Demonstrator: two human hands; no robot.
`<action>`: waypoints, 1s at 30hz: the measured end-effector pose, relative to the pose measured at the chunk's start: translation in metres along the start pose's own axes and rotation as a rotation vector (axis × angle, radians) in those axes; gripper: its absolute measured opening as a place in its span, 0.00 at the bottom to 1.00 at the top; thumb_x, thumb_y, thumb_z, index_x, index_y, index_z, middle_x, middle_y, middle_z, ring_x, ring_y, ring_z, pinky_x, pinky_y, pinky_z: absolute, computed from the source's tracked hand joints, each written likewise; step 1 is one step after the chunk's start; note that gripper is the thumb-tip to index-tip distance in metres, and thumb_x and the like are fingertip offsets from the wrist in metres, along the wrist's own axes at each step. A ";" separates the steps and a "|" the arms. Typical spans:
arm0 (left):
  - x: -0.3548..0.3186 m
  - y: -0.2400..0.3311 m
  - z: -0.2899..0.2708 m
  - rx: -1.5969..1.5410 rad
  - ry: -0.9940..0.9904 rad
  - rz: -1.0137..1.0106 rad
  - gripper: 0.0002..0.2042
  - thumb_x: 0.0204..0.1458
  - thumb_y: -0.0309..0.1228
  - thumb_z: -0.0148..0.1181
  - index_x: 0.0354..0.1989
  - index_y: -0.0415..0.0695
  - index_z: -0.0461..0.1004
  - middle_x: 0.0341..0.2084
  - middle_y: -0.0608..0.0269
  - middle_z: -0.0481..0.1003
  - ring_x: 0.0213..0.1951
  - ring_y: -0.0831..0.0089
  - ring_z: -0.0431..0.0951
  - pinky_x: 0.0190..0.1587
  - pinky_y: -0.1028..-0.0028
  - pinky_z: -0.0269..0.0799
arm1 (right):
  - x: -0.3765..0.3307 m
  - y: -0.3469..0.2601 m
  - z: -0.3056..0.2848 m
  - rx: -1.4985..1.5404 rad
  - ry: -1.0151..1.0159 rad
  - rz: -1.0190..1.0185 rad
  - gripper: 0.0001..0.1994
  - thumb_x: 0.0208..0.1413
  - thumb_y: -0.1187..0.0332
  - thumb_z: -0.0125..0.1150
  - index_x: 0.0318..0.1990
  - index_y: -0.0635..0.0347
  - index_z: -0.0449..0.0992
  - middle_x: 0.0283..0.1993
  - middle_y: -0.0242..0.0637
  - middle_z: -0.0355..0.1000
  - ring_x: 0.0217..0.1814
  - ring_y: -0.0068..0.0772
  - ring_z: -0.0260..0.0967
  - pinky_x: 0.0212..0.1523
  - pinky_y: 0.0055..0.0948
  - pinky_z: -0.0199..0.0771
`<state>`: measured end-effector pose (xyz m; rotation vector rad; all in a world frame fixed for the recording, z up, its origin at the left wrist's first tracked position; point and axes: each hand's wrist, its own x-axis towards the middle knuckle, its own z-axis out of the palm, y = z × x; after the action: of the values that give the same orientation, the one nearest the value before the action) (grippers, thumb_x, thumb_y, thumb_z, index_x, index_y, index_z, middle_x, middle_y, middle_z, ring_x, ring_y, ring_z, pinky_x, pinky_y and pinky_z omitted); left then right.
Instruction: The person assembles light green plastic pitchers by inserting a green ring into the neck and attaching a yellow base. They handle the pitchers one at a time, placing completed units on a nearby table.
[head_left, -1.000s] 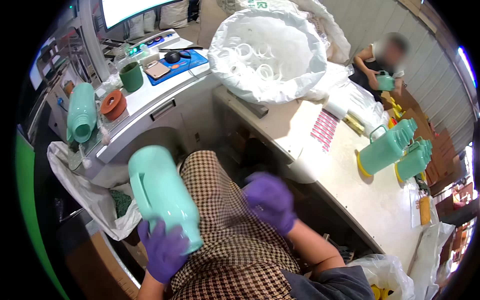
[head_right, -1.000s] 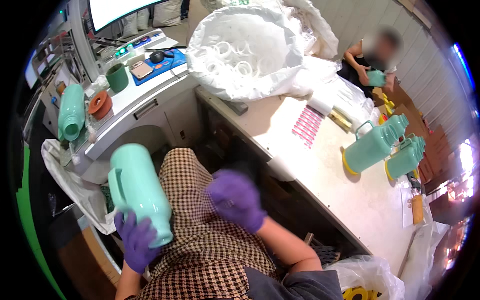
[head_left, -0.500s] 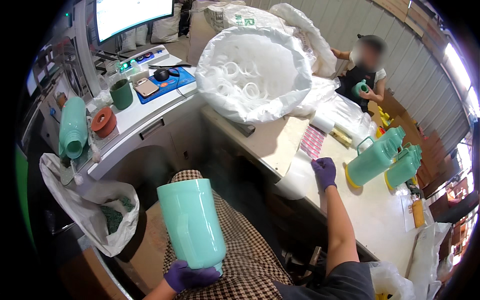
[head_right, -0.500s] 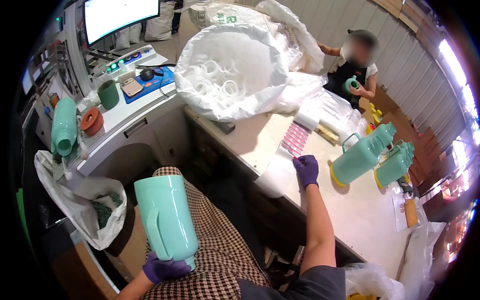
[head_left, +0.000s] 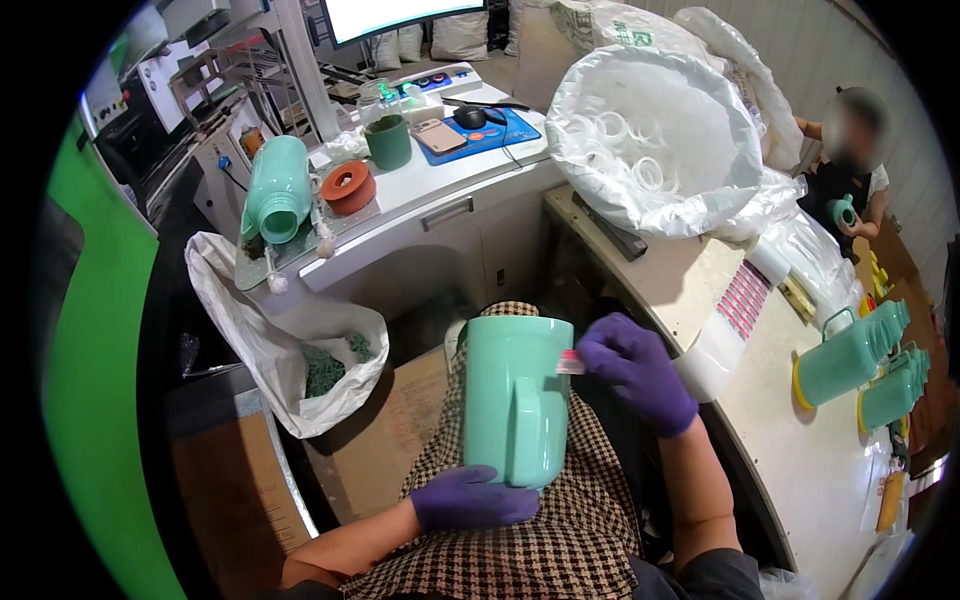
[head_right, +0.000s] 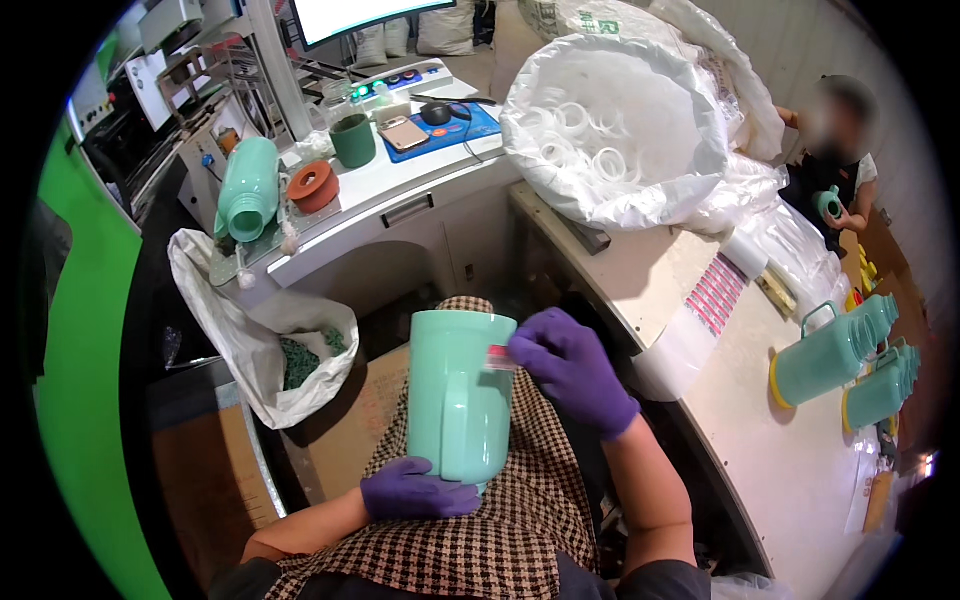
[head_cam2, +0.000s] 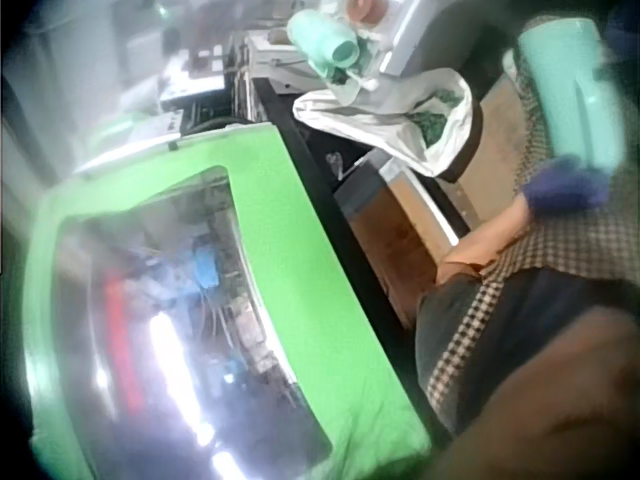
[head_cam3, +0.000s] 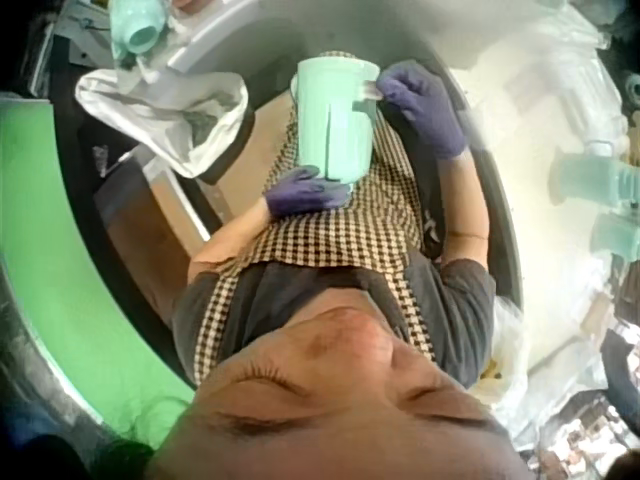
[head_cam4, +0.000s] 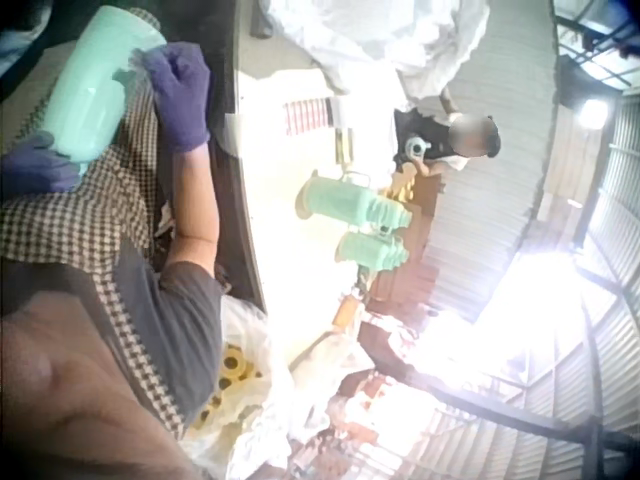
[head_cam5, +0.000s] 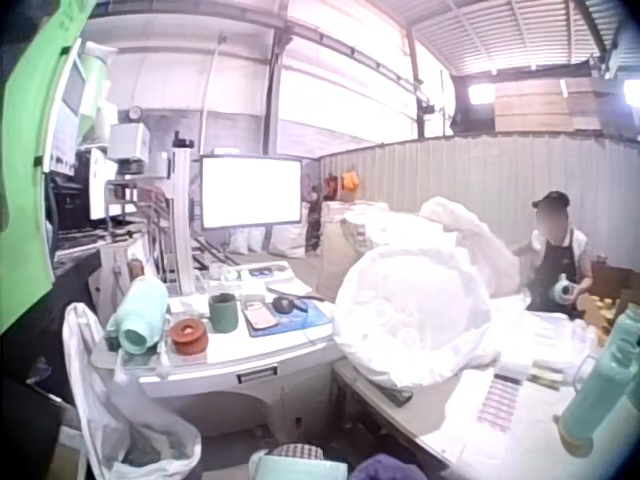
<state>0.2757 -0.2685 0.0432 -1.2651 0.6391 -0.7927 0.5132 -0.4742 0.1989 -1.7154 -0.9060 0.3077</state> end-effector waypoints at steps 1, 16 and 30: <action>0.006 -0.009 0.009 -0.163 0.082 0.031 0.29 0.62 0.31 0.48 0.72 0.38 0.50 0.72 0.53 0.54 0.71 0.67 0.58 0.74 0.71 0.51 | 0.006 0.003 0.005 0.036 -0.036 0.053 0.08 0.59 0.69 0.64 0.35 0.66 0.79 0.35 0.36 0.72 0.40 0.29 0.68 0.44 0.29 0.70; -0.020 -0.099 0.012 -1.690 -0.049 -0.876 0.38 0.43 0.38 0.76 0.64 0.49 0.66 0.53 0.58 0.74 0.60 0.58 0.73 0.66 0.58 0.65 | 0.061 0.079 0.027 -0.177 0.499 -0.003 0.25 0.53 0.62 0.74 0.52 0.63 0.68 0.42 0.35 0.65 0.37 0.25 0.64 0.36 0.27 0.70; -0.208 -0.068 -0.103 -0.556 -0.642 -1.792 0.28 0.64 0.36 0.57 0.70 0.54 0.53 0.66 0.51 0.55 0.60 0.49 0.68 0.48 0.54 0.83 | 0.279 -0.037 0.319 -0.745 -0.069 -0.578 0.21 0.58 0.70 0.54 0.60 0.39 0.73 0.41 0.41 0.75 0.39 0.46 0.78 0.35 0.46 0.75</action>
<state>0.0610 -0.1665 0.0875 -2.3786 -1.1373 -1.5015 0.4891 -0.0495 0.1874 -1.9932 -1.6509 -0.4126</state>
